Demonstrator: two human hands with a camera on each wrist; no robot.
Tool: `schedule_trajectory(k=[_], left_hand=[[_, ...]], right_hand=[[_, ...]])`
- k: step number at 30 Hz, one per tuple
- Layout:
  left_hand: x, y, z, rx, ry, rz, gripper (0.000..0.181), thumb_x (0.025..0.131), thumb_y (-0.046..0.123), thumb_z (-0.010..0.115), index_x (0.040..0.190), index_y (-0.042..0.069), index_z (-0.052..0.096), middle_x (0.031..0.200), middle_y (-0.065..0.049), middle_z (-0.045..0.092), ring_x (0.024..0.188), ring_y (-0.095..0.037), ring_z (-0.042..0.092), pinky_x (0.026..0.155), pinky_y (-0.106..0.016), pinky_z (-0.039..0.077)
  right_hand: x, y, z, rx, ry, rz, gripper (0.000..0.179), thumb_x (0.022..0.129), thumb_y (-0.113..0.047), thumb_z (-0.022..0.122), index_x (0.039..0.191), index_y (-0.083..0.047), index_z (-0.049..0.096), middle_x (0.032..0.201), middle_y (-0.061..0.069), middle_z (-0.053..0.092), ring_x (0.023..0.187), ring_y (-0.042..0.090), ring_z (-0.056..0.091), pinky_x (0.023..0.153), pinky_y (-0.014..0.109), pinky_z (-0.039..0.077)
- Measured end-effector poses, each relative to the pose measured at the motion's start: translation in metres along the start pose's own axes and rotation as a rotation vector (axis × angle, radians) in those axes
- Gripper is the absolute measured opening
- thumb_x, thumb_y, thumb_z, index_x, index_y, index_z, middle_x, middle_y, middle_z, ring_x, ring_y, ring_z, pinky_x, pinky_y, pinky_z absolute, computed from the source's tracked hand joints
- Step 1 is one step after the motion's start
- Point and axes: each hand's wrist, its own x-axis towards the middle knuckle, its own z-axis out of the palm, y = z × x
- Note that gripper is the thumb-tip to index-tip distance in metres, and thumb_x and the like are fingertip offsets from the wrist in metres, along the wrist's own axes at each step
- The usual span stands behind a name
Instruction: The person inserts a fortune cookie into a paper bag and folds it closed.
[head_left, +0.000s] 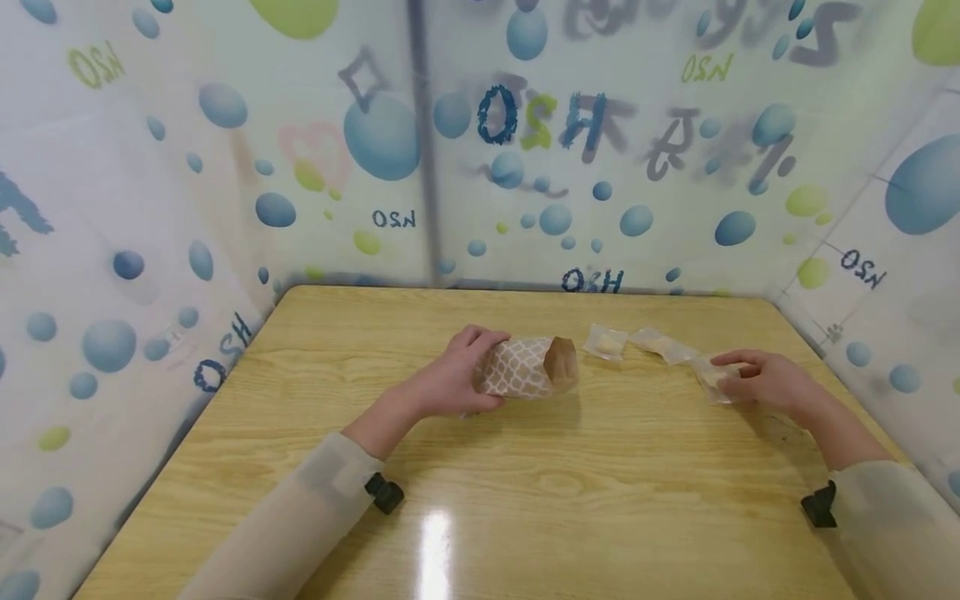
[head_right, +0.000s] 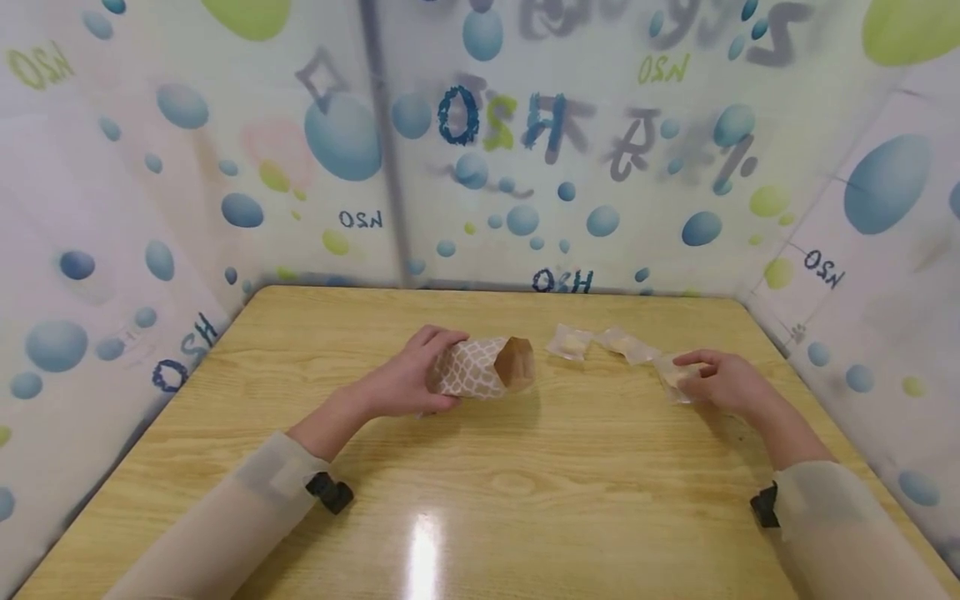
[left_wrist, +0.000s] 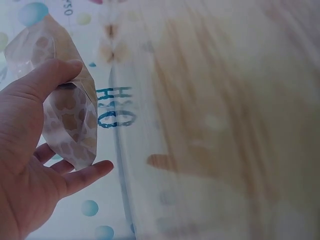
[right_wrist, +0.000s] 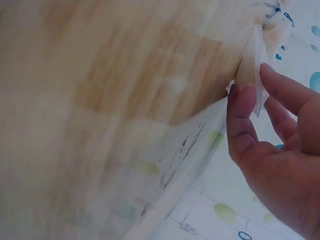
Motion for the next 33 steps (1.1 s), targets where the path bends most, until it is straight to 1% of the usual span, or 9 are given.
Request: schedule_trajectory(k=[3, 6, 9, 16, 22, 24, 26, 30, 33], left_hand=[[0.000, 0.001, 0.000, -0.003, -0.003, 0.000, 0.095, 0.089, 0.022, 0.092, 0.167, 0.011, 0.039, 0.156, -0.017, 0.042, 0.143, -0.034, 0.044, 0.120, -0.056, 0.047], [0.000, 0.002, 0.000, -0.007, -0.006, -0.003, 0.096, 0.089, 0.022, 0.092, 0.167, 0.011, 0.038, 0.157, -0.017, 0.041, 0.143, -0.034, 0.043, 0.121, -0.056, 0.046], [0.000, 0.003, 0.000, -0.007, -0.004, -0.010, 0.097, 0.089, 0.022, 0.092, 0.167, 0.011, 0.037, 0.157, -0.018, 0.041, 0.144, -0.035, 0.042, 0.121, -0.056, 0.046], [0.000, 0.002, 0.001, -0.002, 0.010, -0.020, 0.097, 0.089, 0.023, 0.092, 0.168, 0.011, 0.036, 0.157, -0.018, 0.041, 0.143, -0.036, 0.042, 0.120, -0.057, 0.046], [0.001, 0.002, 0.000, -0.005, 0.008, -0.027, 0.097, 0.089, 0.024, 0.092, 0.168, 0.012, 0.036, 0.156, -0.018, 0.041, 0.143, -0.035, 0.042, 0.119, -0.058, 0.047], [0.001, 0.001, 0.001, 0.000, 0.006, -0.029, 0.097, 0.090, 0.025, 0.091, 0.168, 0.012, 0.035, 0.156, -0.018, 0.041, 0.142, -0.035, 0.042, 0.119, -0.058, 0.047], [0.002, 0.001, 0.001, 0.001, 0.004, -0.031, 0.097, 0.090, 0.025, 0.091, 0.168, 0.012, 0.035, 0.157, -0.018, 0.040, 0.143, -0.035, 0.041, 0.119, -0.058, 0.047], [0.003, 0.001, 0.001, -0.002, -0.003, -0.038, 0.098, 0.090, 0.024, 0.091, 0.168, 0.012, 0.035, 0.157, -0.018, 0.040, 0.144, -0.035, 0.041, 0.120, -0.057, 0.046], [0.004, 0.001, 0.002, -0.003, -0.009, -0.042, 0.097, 0.090, 0.024, 0.091, 0.168, 0.013, 0.035, 0.157, -0.018, 0.040, 0.144, -0.035, 0.041, 0.120, -0.057, 0.046]], right_hand=[[-0.001, 0.002, 0.000, -0.014, 0.017, -0.002, 0.067, 0.109, -0.033, 0.070, 0.158, 0.008, 0.049, 0.149, 0.045, 0.048, 0.123, 0.052, 0.055, 0.096, 0.050, 0.058], [-0.004, 0.005, 0.000, -0.020, 0.039, -0.022, 0.069, 0.108, -0.031, 0.072, 0.156, 0.012, 0.049, 0.142, 0.040, 0.055, 0.115, 0.044, 0.058, 0.084, 0.034, 0.056], [-0.008, 0.007, -0.002, -0.020, 0.067, -0.032, 0.070, 0.107, -0.032, 0.073, 0.156, 0.011, 0.049, 0.143, 0.038, 0.055, 0.117, 0.043, 0.057, 0.079, 0.024, 0.053], [-0.016, -0.002, -0.006, -0.008, 0.124, -0.036, 0.075, 0.108, -0.044, 0.069, 0.160, 0.006, 0.048, 0.153, 0.038, 0.052, 0.127, 0.047, 0.056, 0.082, 0.020, 0.049], [-0.023, -0.033, -0.003, 0.001, 0.148, -0.075, 0.080, 0.107, -0.054, 0.068, 0.163, -0.001, 0.048, 0.153, 0.034, 0.058, 0.132, 0.045, 0.060, 0.086, 0.027, 0.052], [-0.025, -0.048, 0.001, 0.025, 0.153, -0.097, 0.078, 0.107, -0.052, 0.069, 0.163, -0.002, 0.050, 0.147, 0.030, 0.065, 0.124, 0.037, 0.068, 0.084, 0.025, 0.052], [-0.026, -0.061, 0.007, 0.054, 0.159, -0.125, 0.073, 0.108, -0.048, 0.068, 0.163, -0.003, 0.051, 0.142, 0.027, 0.070, 0.111, 0.022, 0.074, 0.082, 0.022, 0.053], [-0.026, -0.083, 0.018, 0.132, 0.134, -0.178, 0.064, 0.112, -0.039, 0.065, 0.163, -0.003, 0.051, 0.144, 0.025, 0.069, 0.096, -0.005, 0.071, 0.083, 0.018, 0.055], [-0.027, -0.098, 0.026, 0.185, 0.099, -0.213, 0.060, 0.111, -0.034, 0.068, 0.162, -0.006, 0.053, 0.143, 0.022, 0.069, 0.099, -0.005, 0.069, 0.083, 0.021, 0.056]])
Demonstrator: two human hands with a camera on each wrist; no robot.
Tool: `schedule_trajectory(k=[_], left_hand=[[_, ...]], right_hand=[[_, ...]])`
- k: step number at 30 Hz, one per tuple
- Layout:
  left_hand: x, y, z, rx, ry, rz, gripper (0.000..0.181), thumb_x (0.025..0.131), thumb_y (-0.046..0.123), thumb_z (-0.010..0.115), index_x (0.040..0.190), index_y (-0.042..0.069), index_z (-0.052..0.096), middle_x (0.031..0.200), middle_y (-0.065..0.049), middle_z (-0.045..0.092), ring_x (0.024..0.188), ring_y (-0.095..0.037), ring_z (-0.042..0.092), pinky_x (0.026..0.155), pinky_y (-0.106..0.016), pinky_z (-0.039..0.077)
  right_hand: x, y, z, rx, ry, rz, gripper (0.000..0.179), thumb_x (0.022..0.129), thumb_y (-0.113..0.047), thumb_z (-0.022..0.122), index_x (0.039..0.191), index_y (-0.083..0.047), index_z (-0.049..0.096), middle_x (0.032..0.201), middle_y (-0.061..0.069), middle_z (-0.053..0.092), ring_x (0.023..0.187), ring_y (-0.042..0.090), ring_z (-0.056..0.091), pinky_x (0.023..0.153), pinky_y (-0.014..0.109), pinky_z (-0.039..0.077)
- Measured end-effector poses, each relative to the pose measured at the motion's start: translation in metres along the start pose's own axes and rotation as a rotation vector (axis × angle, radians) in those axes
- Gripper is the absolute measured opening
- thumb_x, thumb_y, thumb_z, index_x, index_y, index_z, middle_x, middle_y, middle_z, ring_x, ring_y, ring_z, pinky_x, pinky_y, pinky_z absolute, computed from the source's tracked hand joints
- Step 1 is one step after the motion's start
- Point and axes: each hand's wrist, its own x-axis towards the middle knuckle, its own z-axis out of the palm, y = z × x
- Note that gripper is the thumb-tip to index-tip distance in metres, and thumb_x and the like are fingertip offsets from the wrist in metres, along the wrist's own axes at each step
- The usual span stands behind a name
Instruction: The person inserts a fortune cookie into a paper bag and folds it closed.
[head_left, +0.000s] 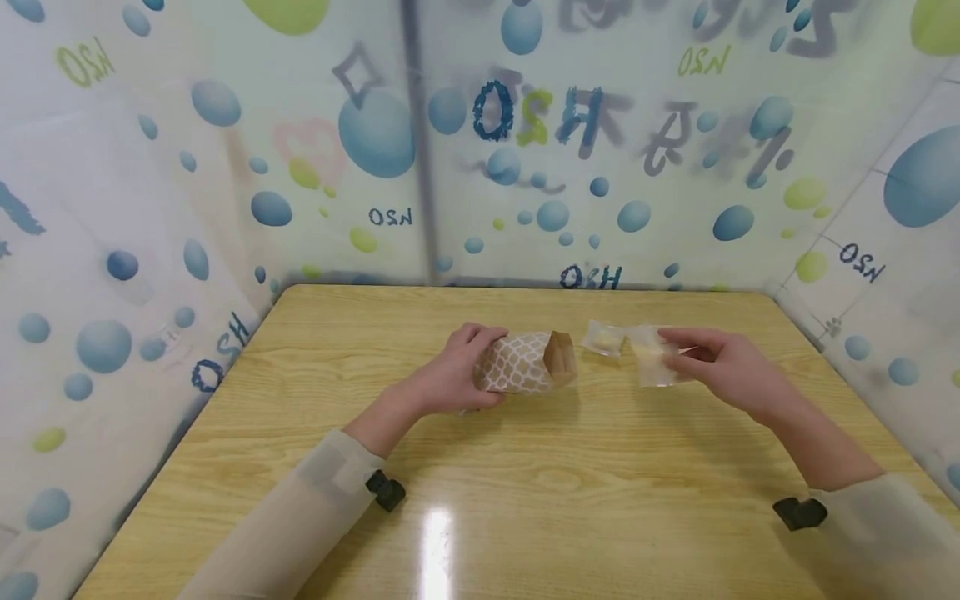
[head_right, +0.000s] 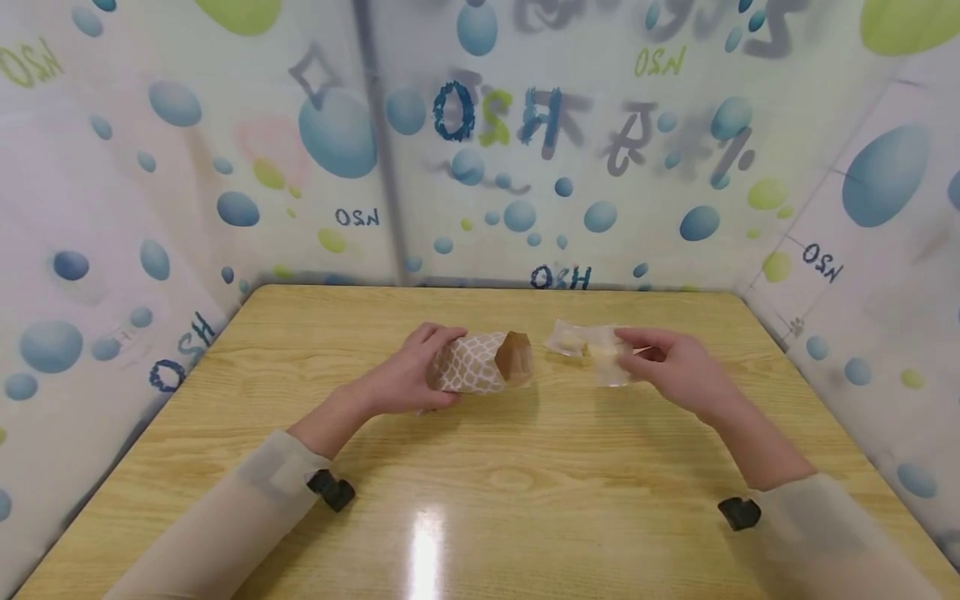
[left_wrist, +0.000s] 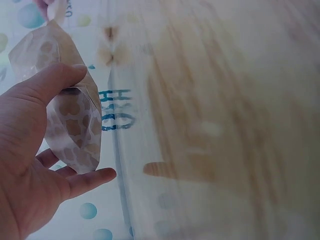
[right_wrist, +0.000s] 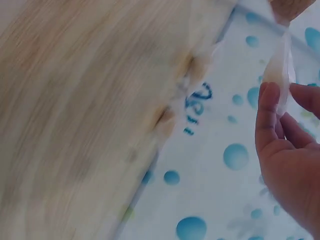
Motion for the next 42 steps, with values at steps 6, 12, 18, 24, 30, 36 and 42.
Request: schedule_trajectory(k=[6, 12, 18, 24, 30, 36, 42], left_hand=[[0.000, 0.002, -0.001, -0.005, -0.001, 0.000, 0.097, 0.090, 0.022, 0.091, 0.168, 0.012, 0.035, 0.158, -0.019, 0.040, 0.144, -0.036, 0.041, 0.120, -0.057, 0.046], [0.000, 0.002, 0.002, -0.008, -0.007, -0.001, 0.096, 0.090, 0.021, 0.091, 0.168, 0.012, 0.035, 0.157, -0.019, 0.040, 0.144, -0.035, 0.042, 0.121, -0.055, 0.046], [0.001, 0.003, 0.005, -0.010, -0.019, -0.006, 0.097, 0.090, 0.021, 0.092, 0.168, 0.013, 0.035, 0.159, -0.019, 0.039, 0.145, -0.035, 0.041, 0.122, -0.055, 0.046], [0.000, 0.006, 0.006, -0.029, -0.029, -0.005, 0.098, 0.089, 0.019, 0.092, 0.168, 0.015, 0.036, 0.160, -0.017, 0.038, 0.145, -0.034, 0.041, 0.121, -0.055, 0.046], [0.000, 0.006, 0.007, -0.055, -0.028, -0.020, 0.100, 0.088, 0.020, 0.092, 0.170, 0.016, 0.034, 0.157, -0.016, 0.039, 0.143, -0.032, 0.043, 0.121, -0.054, 0.048], [0.001, 0.006, 0.006, -0.081, -0.020, -0.023, 0.100, 0.087, 0.019, 0.093, 0.169, 0.015, 0.036, 0.154, -0.016, 0.039, 0.139, -0.031, 0.044, 0.119, -0.054, 0.049], [0.001, 0.006, 0.005, -0.081, -0.025, -0.025, 0.099, 0.087, 0.020, 0.092, 0.169, 0.015, 0.036, 0.153, -0.016, 0.039, 0.138, -0.030, 0.044, 0.119, -0.053, 0.049]], right_hand=[[0.006, -0.026, 0.020, 0.104, -0.039, -0.047, 0.057, 0.106, -0.031, 0.076, 0.157, -0.011, 0.060, 0.138, 0.015, 0.071, 0.106, 0.001, 0.069, 0.085, 0.024, 0.059], [0.011, -0.043, 0.035, 0.208, -0.114, -0.049, 0.052, 0.105, -0.031, 0.077, 0.151, -0.011, 0.065, 0.123, 0.011, 0.074, 0.102, 0.013, 0.072, 0.089, 0.028, 0.061], [0.019, -0.051, 0.046, 0.243, -0.144, -0.047, 0.051, 0.104, -0.028, 0.078, 0.149, -0.008, 0.067, 0.117, 0.011, 0.073, 0.097, 0.018, 0.071, 0.089, 0.036, 0.063], [0.026, -0.056, 0.057, 0.223, -0.108, -0.044, 0.050, 0.104, -0.028, 0.078, 0.149, -0.009, 0.067, 0.118, 0.011, 0.074, 0.093, 0.020, 0.067, 0.080, 0.034, 0.061], [0.029, -0.058, 0.068, 0.133, -0.026, -0.110, 0.044, 0.101, -0.025, 0.082, 0.141, -0.010, 0.072, 0.108, 0.010, 0.071, 0.085, 0.021, 0.063, 0.066, 0.028, 0.053], [0.029, -0.061, 0.075, 0.100, -0.015, -0.130, 0.041, 0.101, -0.022, 0.081, 0.139, -0.010, 0.072, 0.104, 0.009, 0.068, 0.079, 0.018, 0.057, 0.062, 0.028, 0.048], [0.026, -0.060, 0.076, 0.096, -0.002, -0.153, 0.042, 0.103, -0.027, 0.079, 0.142, -0.012, 0.071, 0.106, 0.010, 0.069, 0.080, 0.020, 0.058, 0.063, 0.029, 0.049]])
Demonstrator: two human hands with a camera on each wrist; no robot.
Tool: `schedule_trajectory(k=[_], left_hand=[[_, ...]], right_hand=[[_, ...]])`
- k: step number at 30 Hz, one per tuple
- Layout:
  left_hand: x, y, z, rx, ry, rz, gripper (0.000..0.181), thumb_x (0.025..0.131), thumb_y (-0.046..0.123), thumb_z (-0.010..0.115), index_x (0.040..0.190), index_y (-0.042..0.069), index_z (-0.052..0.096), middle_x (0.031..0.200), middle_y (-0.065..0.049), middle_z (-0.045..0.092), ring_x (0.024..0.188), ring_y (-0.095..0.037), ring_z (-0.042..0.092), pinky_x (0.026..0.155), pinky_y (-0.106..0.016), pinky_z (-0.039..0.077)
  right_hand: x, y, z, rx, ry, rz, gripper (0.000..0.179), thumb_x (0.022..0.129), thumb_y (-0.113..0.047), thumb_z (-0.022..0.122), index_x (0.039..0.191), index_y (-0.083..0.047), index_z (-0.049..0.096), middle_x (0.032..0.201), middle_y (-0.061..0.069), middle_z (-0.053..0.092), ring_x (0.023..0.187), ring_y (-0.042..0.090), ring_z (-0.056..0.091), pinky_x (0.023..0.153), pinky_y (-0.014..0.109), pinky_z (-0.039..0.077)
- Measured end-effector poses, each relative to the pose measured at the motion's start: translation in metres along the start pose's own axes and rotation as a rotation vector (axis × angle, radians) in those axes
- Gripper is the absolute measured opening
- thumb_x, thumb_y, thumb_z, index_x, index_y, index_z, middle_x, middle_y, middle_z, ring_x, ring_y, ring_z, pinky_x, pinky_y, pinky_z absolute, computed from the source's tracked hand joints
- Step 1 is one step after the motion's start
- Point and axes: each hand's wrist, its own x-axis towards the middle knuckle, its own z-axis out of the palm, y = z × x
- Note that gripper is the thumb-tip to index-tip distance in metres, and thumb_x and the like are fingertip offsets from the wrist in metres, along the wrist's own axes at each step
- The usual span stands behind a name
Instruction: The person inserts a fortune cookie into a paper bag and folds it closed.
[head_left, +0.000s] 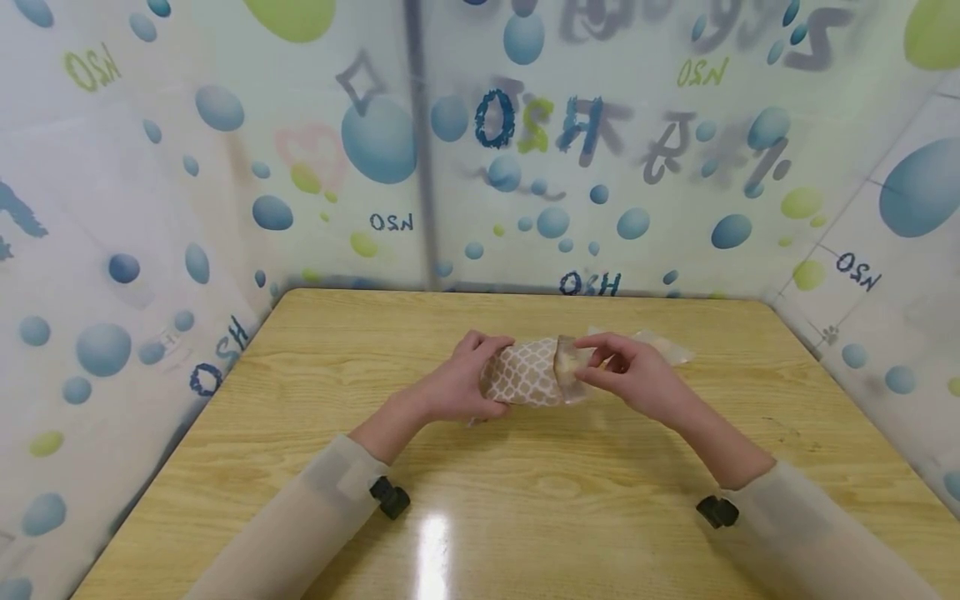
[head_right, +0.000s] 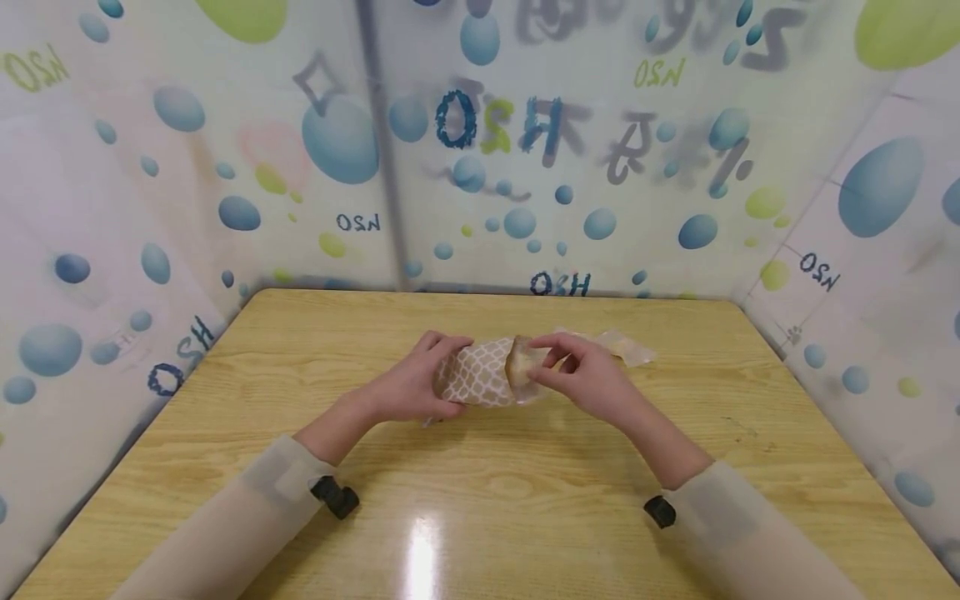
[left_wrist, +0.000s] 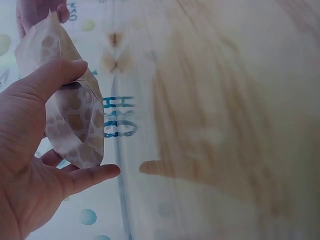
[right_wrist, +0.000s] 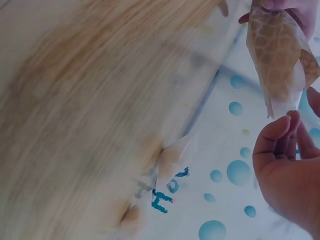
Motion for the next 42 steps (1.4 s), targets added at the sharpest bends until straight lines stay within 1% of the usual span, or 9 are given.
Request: schedule_trajectory(k=[5, 10, 13, 17, 22, 30, 37, 42], left_hand=[[-0.001, 0.000, -0.002, 0.002, 0.010, 0.003, 0.099, 0.087, 0.020, 0.092, 0.168, 0.014, 0.036, 0.154, -0.017, 0.039, 0.139, -0.031, 0.045, 0.118, -0.053, 0.049], [-0.001, 0.000, -0.003, 0.001, 0.010, 0.009, 0.099, 0.087, 0.020, 0.092, 0.168, 0.014, 0.036, 0.154, -0.017, 0.039, 0.138, -0.031, 0.044, 0.119, -0.053, 0.048], [-0.001, 0.000, -0.003, 0.000, 0.012, 0.010, 0.099, 0.087, 0.020, 0.092, 0.168, 0.014, 0.036, 0.153, -0.017, 0.040, 0.137, -0.030, 0.045, 0.118, -0.053, 0.049], [-0.001, 0.000, -0.002, 0.002, 0.012, 0.006, 0.098, 0.087, 0.020, 0.093, 0.168, 0.014, 0.037, 0.152, -0.017, 0.040, 0.137, -0.030, 0.045, 0.118, -0.052, 0.049], [-0.002, 0.000, -0.001, 0.005, 0.014, -0.003, 0.098, 0.087, 0.020, 0.093, 0.167, 0.015, 0.038, 0.152, -0.017, 0.040, 0.138, -0.030, 0.046, 0.119, -0.052, 0.048], [-0.002, -0.002, -0.001, -0.008, 0.015, -0.006, 0.098, 0.087, 0.020, 0.094, 0.168, 0.014, 0.038, 0.153, -0.017, 0.040, 0.139, -0.031, 0.045, 0.119, -0.054, 0.048], [-0.002, -0.005, -0.001, -0.014, 0.033, -0.012, 0.099, 0.087, 0.020, 0.093, 0.168, 0.014, 0.037, 0.154, -0.018, 0.038, 0.139, -0.032, 0.045, 0.119, -0.054, 0.048], [-0.002, -0.007, -0.002, -0.004, 0.042, -0.007, 0.099, 0.087, 0.022, 0.093, 0.168, 0.015, 0.037, 0.154, -0.018, 0.039, 0.139, -0.032, 0.044, 0.119, -0.055, 0.047]], right_hand=[[-0.003, 0.006, -0.004, 0.024, 0.025, 0.007, 0.041, 0.105, -0.029, 0.077, 0.143, -0.015, 0.072, 0.107, 0.011, 0.066, 0.079, 0.021, 0.057, 0.062, 0.029, 0.048], [-0.001, 0.015, -0.002, 0.047, 0.014, 0.026, 0.041, 0.104, -0.029, 0.078, 0.142, -0.016, 0.072, 0.107, 0.010, 0.065, 0.080, 0.023, 0.058, 0.062, 0.028, 0.048], [0.001, 0.018, 0.001, 0.055, 0.009, 0.018, 0.041, 0.103, -0.028, 0.079, 0.142, -0.016, 0.073, 0.106, 0.010, 0.066, 0.079, 0.022, 0.057, 0.061, 0.028, 0.048], [0.002, 0.017, 0.005, 0.056, 0.005, 0.000, 0.042, 0.103, -0.026, 0.079, 0.142, -0.013, 0.072, 0.105, 0.010, 0.065, 0.076, 0.018, 0.054, 0.060, 0.029, 0.045], [0.004, 0.017, 0.010, 0.036, 0.006, 0.007, 0.040, 0.103, -0.028, 0.079, 0.140, -0.016, 0.073, 0.106, 0.009, 0.064, 0.074, 0.018, 0.052, 0.058, 0.029, 0.044], [0.005, 0.014, 0.016, 0.074, 0.012, -0.023, 0.040, 0.103, -0.024, 0.079, 0.141, -0.011, 0.073, 0.106, 0.011, 0.062, 0.068, 0.014, 0.047, 0.056, 0.029, 0.042], [0.002, 0.018, 0.014, 0.075, 0.063, 0.026, 0.041, 0.103, -0.028, 0.079, 0.141, -0.014, 0.072, 0.108, 0.009, 0.059, 0.074, 0.016, 0.050, 0.059, 0.029, 0.043], [0.001, 0.018, 0.014, 0.076, 0.062, 0.036, 0.043, 0.102, -0.031, 0.081, 0.141, -0.013, 0.072, 0.107, 0.008, 0.060, 0.076, 0.017, 0.050, 0.059, 0.028, 0.044]])
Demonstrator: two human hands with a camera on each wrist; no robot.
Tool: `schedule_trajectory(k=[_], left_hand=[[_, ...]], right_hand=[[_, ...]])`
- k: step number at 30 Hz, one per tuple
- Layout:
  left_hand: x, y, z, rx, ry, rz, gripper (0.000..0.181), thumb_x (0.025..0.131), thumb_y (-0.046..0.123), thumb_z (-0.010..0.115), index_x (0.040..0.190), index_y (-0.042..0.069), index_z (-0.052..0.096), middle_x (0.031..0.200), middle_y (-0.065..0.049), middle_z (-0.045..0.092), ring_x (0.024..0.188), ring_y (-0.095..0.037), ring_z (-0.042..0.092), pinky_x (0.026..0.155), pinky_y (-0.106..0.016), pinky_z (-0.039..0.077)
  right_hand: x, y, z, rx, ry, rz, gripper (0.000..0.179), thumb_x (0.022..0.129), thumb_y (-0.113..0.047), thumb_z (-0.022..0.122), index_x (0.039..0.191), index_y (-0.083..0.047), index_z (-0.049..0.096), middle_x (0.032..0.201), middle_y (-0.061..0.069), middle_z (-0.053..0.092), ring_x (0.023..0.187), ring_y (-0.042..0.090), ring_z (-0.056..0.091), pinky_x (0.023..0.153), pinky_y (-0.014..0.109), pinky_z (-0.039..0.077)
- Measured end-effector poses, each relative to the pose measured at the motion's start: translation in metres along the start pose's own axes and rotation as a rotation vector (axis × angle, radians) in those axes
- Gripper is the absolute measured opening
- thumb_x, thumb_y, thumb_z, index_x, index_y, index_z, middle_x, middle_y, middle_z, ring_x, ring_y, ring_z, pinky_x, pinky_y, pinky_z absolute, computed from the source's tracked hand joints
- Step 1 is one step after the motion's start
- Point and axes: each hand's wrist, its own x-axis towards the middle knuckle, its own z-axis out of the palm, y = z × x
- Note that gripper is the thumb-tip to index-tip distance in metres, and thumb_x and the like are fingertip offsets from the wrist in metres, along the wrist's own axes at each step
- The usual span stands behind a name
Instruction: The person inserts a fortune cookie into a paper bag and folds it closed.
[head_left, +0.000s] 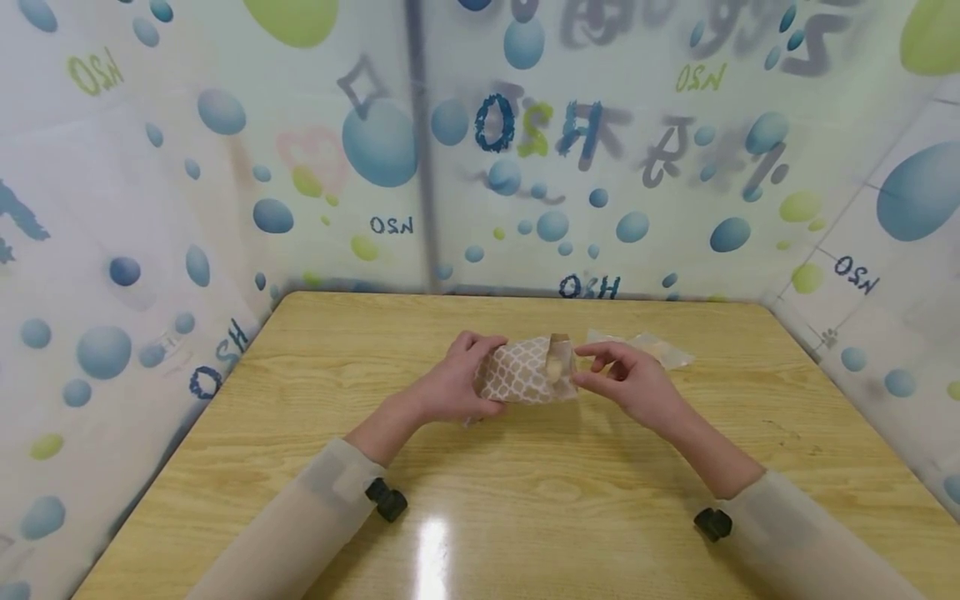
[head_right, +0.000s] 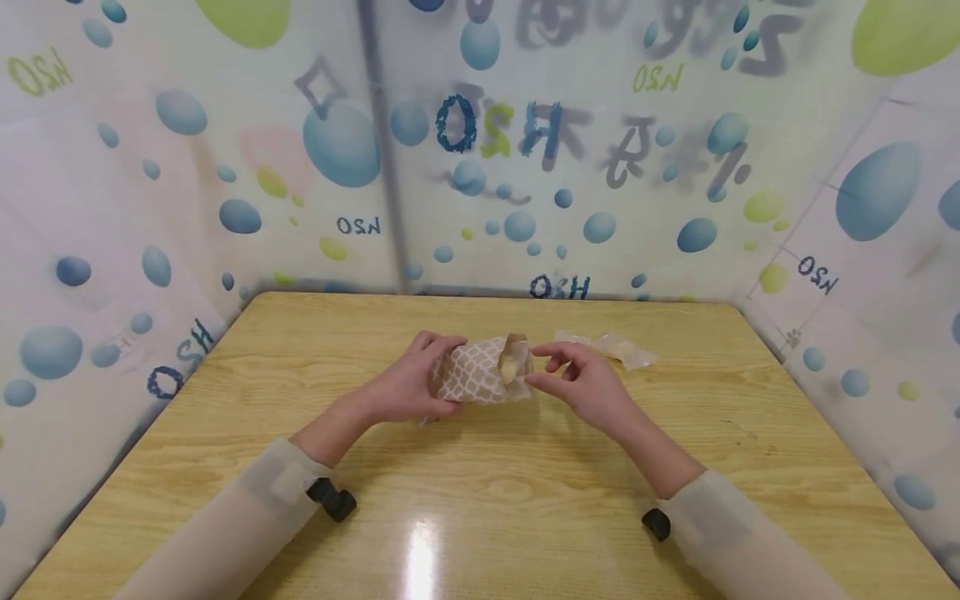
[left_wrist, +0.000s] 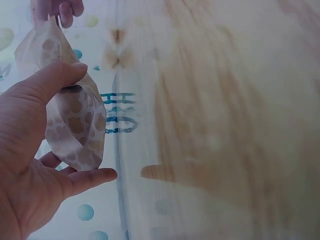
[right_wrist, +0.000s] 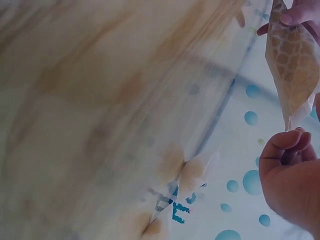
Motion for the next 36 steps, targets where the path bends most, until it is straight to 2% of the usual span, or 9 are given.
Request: schedule_trajectory(k=[10, 24, 36], left_hand=[[-0.001, 0.001, 0.002, -0.014, -0.003, -0.007, 0.099, 0.087, 0.022, 0.094, 0.168, 0.016, 0.037, 0.153, -0.017, 0.039, 0.139, -0.032, 0.044, 0.119, -0.055, 0.048], [0.000, 0.003, 0.002, -0.013, -0.008, 0.009, 0.099, 0.088, 0.021, 0.093, 0.168, 0.015, 0.036, 0.153, -0.017, 0.038, 0.139, -0.031, 0.043, 0.119, -0.054, 0.048], [0.000, 0.001, 0.001, -0.002, 0.004, 0.004, 0.100, 0.088, 0.023, 0.093, 0.169, 0.015, 0.036, 0.154, -0.019, 0.038, 0.140, -0.033, 0.044, 0.119, -0.056, 0.048]], right_hand=[[0.000, -0.006, 0.004, 0.007, -0.017, -0.014, 0.045, 0.102, -0.027, 0.081, 0.142, -0.009, 0.071, 0.107, 0.011, 0.062, 0.073, 0.015, 0.048, 0.058, 0.028, 0.042], [0.004, -0.008, 0.013, -0.026, -0.032, -0.022, 0.042, 0.101, -0.027, 0.082, 0.139, -0.010, 0.074, 0.104, 0.008, 0.057, 0.074, 0.017, 0.049, 0.058, 0.027, 0.042], [0.004, -0.007, 0.013, -0.036, 0.008, -0.034, 0.050, 0.101, -0.026, 0.082, 0.148, -0.013, 0.068, 0.103, 0.008, 0.059, 0.072, 0.017, 0.047, 0.058, 0.029, 0.042]])
